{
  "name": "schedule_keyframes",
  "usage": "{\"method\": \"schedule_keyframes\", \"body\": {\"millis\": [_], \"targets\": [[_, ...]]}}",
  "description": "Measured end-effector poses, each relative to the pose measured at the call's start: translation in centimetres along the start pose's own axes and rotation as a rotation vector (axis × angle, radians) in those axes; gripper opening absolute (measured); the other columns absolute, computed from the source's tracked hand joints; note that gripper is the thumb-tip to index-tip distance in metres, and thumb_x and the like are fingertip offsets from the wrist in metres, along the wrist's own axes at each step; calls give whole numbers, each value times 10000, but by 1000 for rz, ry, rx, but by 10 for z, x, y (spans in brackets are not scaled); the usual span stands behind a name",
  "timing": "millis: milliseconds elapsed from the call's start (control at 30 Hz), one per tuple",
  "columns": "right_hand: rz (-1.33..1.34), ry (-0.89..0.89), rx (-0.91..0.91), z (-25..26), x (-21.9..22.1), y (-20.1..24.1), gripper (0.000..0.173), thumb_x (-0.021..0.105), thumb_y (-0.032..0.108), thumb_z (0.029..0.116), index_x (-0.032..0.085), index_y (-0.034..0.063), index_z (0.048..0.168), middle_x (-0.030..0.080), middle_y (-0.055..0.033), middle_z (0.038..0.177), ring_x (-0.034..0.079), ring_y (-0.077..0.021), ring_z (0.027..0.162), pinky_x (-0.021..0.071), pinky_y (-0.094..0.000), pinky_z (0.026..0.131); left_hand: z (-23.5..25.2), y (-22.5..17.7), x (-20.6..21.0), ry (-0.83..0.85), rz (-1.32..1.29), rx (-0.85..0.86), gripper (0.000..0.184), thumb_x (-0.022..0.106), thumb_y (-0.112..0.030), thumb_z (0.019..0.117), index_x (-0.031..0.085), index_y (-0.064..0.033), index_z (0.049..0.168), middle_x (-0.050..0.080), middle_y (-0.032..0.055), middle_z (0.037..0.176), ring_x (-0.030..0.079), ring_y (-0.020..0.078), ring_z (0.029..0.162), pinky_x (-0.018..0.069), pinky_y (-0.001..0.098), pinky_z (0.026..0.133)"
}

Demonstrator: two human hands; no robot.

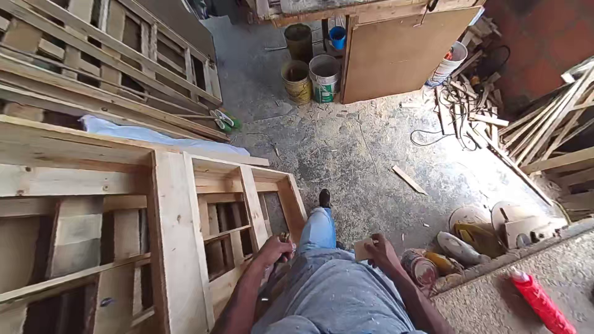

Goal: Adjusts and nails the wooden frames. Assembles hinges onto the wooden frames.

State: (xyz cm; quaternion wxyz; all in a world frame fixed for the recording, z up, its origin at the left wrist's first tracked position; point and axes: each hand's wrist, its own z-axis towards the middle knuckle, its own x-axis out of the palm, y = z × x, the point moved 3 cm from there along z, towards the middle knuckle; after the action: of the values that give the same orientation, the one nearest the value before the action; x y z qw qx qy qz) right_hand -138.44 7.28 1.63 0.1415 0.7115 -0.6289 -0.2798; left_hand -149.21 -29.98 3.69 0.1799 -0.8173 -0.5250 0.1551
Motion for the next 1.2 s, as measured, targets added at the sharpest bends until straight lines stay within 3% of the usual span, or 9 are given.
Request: {"method": "schedule_keyframes", "body": {"millis": [133, 267, 333, 400, 500, 600, 833, 1000, 1200], "targets": [[126, -35, -94, 112, -13, 152, 472, 671, 207, 976, 480, 38, 1372, 711, -168, 940, 713, -274, 652, 624, -438, 588, 104, -133, -42, 24, -90, 113, 104, 669, -67, 958, 620, 2, 1018, 640, 71, 688, 614, 140, 551, 535, 270, 514], [331, -112, -297, 230, -52, 384, 481, 616, 194, 1010, 414, 29, 1414, 699, -193, 993, 712, -267, 658, 621, -405, 578, 203, -362, -71, -92, -295, 365, 170, 684, -99, 967, 626, -8, 1098, 669, 70, 810, 584, 111, 551, 513, 253, 496], [416, -155, -308, 284, -69, 498, 689, 610, 349, 1034, 252, 76, 1556, 668, -247, 1116, 730, -304, 726, 636, -430, 625, 239, -485, -86, -140, -417, 418, 324, 680, -220, 1006, 599, -41, 1263, 714, 102, 999, 625, 125, 626, 523, 255, 530], [266, -227, -287, 325, -78, 579, 884, 590, 517, 1012, 111, 96, 1624, 636, -260, 1186, 731, -310, 768, 639, -448, 665, 279, -579, -101, -249, -331, 401, 473, 704, -345, 993, 569, -49, 1337, 670, 100, 981, 633, 155, 670, 550, 297, 580], [-114, -243, -388, 339, -74, 642, 760, 571, 540, 994, 349, 87, 1562, 699, -197, 1141, 730, -296, 869, 608, -504, 801, 315, -652, -104, -277, -42, 380, 479, 709, -388, 974, 601, -27, 1271, 689, 66, 877, 625, 134, 636, 543, 305, 588], [-292, -92, -459, 332, -47, 616, 564, 553, 482, 1017, 539, 106, 1437, 747, -104, 1060, 731, -258, 938, 584, -510, 877, 321, -641, -89, -132, 174, 383, 430, 714, -344, 974, 621, -32, 1255, 713, 51, 874, 653, 122, 652, 568, 311, 619], [-219, 132, -192, 261, -23, 374, 475, 594, 471, 1001, 678, 79, 1256, 738, -148, 1104, 714, -304, 1046, 550, -572, 954, 285, -462, 14, 303, 419, 246, 351, 694, -279, 992, 669, 8, 1193, 752, 135, 1009, 742, 230, 887, 622, 431, 848], [54, -277, -247, 148, -42, 306, 368, 714, 277, 931, 664, 18, 1187, 697, -203, 1128, 676, -370, 1077, 528, -619, 940, 185, -409, 138, 834, 750, 531, 507, 680, -229, 961, 588, -36, 1421, 663, 103, 1371, 643, 174, 1246, 513, 410, 1104], [261, -741, -184, 21, -19, 195, 357, 718, 260, 937, 659, -11, 1161, 682, -232, 1105, 671, -404, 1052, 537, -637, 879, 104, -345, 231, 1357, 1133, 528, 748, 790, -206, 854, 481, -34, 1513, 672, 102, 1351, 680, 171, 1174, 568, 395, 1031]]}}
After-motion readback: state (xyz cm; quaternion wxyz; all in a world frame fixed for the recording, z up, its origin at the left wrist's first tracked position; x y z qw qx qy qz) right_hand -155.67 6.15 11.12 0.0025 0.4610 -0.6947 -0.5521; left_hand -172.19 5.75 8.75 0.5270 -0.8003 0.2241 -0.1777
